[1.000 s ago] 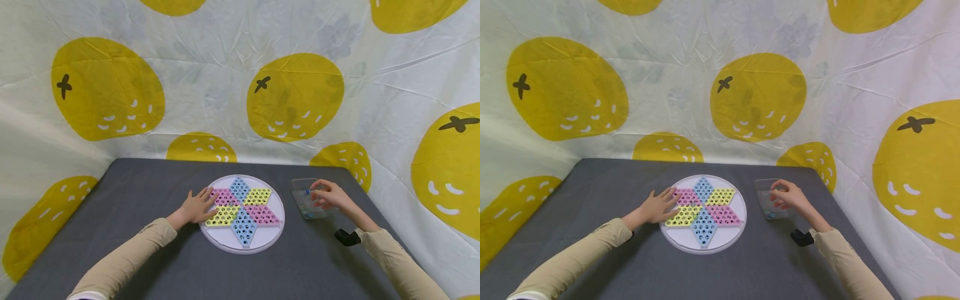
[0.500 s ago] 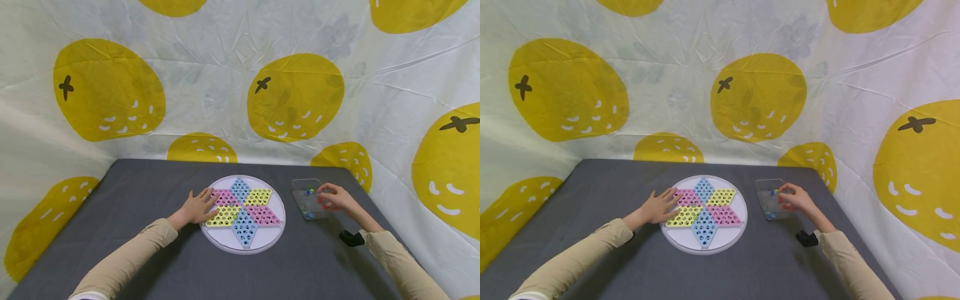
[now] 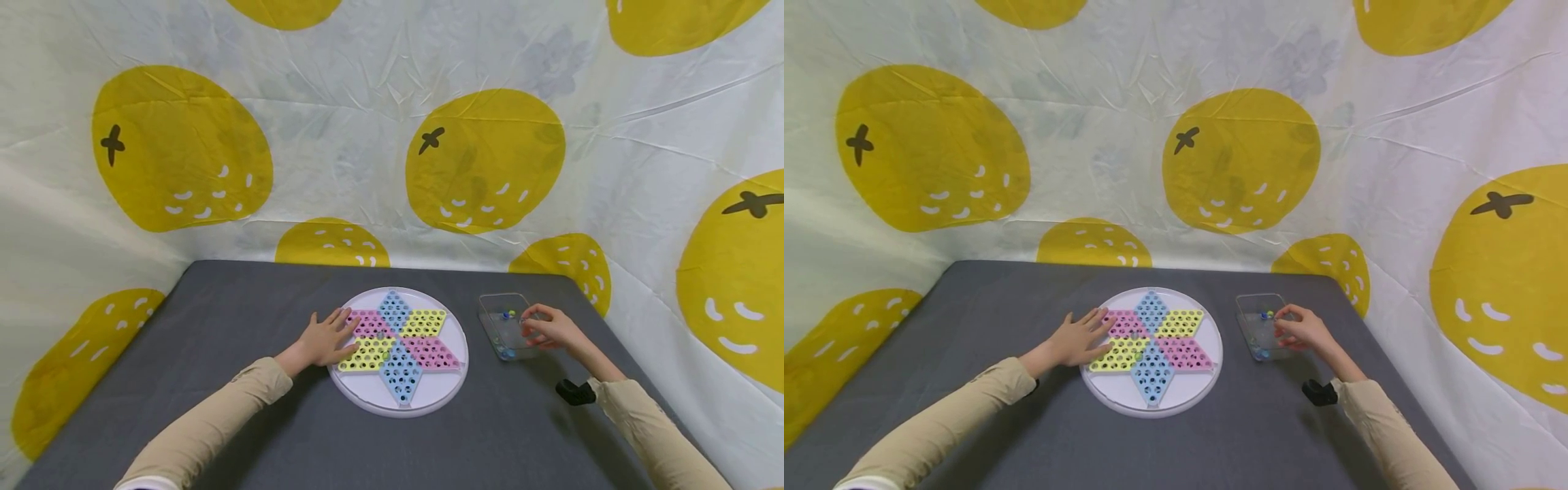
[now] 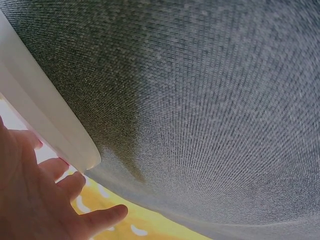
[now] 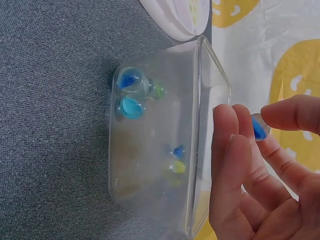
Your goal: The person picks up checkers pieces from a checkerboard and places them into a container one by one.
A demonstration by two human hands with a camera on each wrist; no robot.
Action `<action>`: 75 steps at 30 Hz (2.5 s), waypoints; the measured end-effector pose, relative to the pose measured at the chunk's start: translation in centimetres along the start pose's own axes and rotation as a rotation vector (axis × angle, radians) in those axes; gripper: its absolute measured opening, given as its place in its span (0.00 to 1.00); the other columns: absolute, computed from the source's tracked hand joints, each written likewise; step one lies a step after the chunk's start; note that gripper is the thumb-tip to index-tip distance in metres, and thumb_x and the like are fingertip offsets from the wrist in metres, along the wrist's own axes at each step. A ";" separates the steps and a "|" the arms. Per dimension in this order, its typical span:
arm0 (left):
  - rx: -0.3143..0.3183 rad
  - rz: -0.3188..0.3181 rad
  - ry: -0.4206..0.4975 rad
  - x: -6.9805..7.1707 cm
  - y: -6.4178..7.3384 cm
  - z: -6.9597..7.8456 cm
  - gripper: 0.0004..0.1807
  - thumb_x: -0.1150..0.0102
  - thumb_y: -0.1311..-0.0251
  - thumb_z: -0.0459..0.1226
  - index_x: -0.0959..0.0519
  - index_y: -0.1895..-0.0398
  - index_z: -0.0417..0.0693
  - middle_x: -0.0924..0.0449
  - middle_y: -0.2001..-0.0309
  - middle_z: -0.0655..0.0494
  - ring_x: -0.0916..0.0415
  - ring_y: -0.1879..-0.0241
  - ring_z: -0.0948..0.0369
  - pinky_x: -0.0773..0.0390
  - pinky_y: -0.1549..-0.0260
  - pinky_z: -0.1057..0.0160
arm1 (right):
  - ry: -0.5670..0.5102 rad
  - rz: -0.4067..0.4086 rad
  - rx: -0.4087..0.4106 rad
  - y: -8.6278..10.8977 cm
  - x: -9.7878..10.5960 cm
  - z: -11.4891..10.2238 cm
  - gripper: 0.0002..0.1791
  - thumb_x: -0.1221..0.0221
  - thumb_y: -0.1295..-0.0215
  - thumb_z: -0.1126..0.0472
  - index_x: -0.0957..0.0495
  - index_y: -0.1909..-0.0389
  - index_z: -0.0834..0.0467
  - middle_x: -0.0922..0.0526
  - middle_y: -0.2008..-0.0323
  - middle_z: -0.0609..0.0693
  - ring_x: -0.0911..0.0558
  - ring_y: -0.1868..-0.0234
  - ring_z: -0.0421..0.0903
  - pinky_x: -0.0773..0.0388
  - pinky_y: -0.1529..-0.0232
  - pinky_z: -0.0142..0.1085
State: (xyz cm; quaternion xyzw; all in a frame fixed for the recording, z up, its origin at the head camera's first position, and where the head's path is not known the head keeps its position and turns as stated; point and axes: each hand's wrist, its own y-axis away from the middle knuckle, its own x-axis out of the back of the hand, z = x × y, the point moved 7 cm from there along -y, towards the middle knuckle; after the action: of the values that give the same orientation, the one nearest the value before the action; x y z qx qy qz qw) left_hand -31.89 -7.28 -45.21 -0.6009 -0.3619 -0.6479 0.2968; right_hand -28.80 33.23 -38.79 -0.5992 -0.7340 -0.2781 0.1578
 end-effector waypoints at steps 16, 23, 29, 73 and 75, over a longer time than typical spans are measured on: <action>-0.001 -0.005 0.022 0.0 0.0 0.0 0.35 0.65 0.37 0.58 0.50 0.30 0.54 0.53 0.29 0.47 0.55 0.30 0.48 0.51 0.43 0.33 | -0.005 0.013 -0.010 -0.4 0.1 0.9 0.21 0.50 0.36 0.56 0.37 0.49 0.68 0.17 0.67 0.52 0.16 0.72 0.48 0.21 0.70 0.42; -0.034 0.031 0.075 -0.8 -0.3 -0.5 0.37 0.70 0.39 0.63 0.53 0.30 0.59 0.56 0.29 0.47 0.59 0.30 0.47 0.54 0.44 0.30 | -0.010 0.008 -0.015 -0.4 0.1 0.9 0.22 0.50 0.35 0.55 0.37 0.49 0.68 0.17 0.69 0.50 0.16 0.72 0.48 0.22 0.71 0.41; -0.013 0.000 0.042 -0.1 0.0 0.0 0.35 0.64 0.37 0.57 0.49 0.31 0.53 0.53 0.30 0.46 0.56 0.30 0.47 0.51 0.43 0.32 | -0.012 0.004 -0.015 -0.4 0.1 0.9 0.21 0.50 0.35 0.54 0.36 0.50 0.67 0.18 0.72 0.45 0.16 0.72 0.48 0.22 0.71 0.41; -0.006 0.008 -0.003 0.5 0.1 0.2 0.34 0.64 0.37 0.57 0.48 0.31 0.53 0.52 0.30 0.47 0.54 0.31 0.48 0.48 0.45 0.32 | -0.042 -0.073 0.087 -0.6 -4.6 -4.9 0.19 0.48 0.37 0.57 0.32 0.51 0.66 0.18 0.71 0.51 0.17 0.71 0.49 0.22 0.70 0.45; -0.008 0.012 -0.001 0.5 0.0 0.3 0.34 0.64 0.37 0.57 0.48 0.31 0.53 0.52 0.30 0.46 0.53 0.31 0.48 0.48 0.45 0.32 | -0.044 -0.083 0.088 -0.8 -5.3 -5.2 0.19 0.48 0.37 0.57 0.32 0.51 0.65 0.18 0.71 0.52 0.17 0.72 0.48 0.22 0.71 0.44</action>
State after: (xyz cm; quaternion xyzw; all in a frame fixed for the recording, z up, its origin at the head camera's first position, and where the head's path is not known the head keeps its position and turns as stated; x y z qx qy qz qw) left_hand -31.76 -7.06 -44.69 -0.6044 -0.3559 -0.6474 0.2982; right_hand -28.92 25.77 -37.84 -0.5669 -0.7729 -0.2386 0.1561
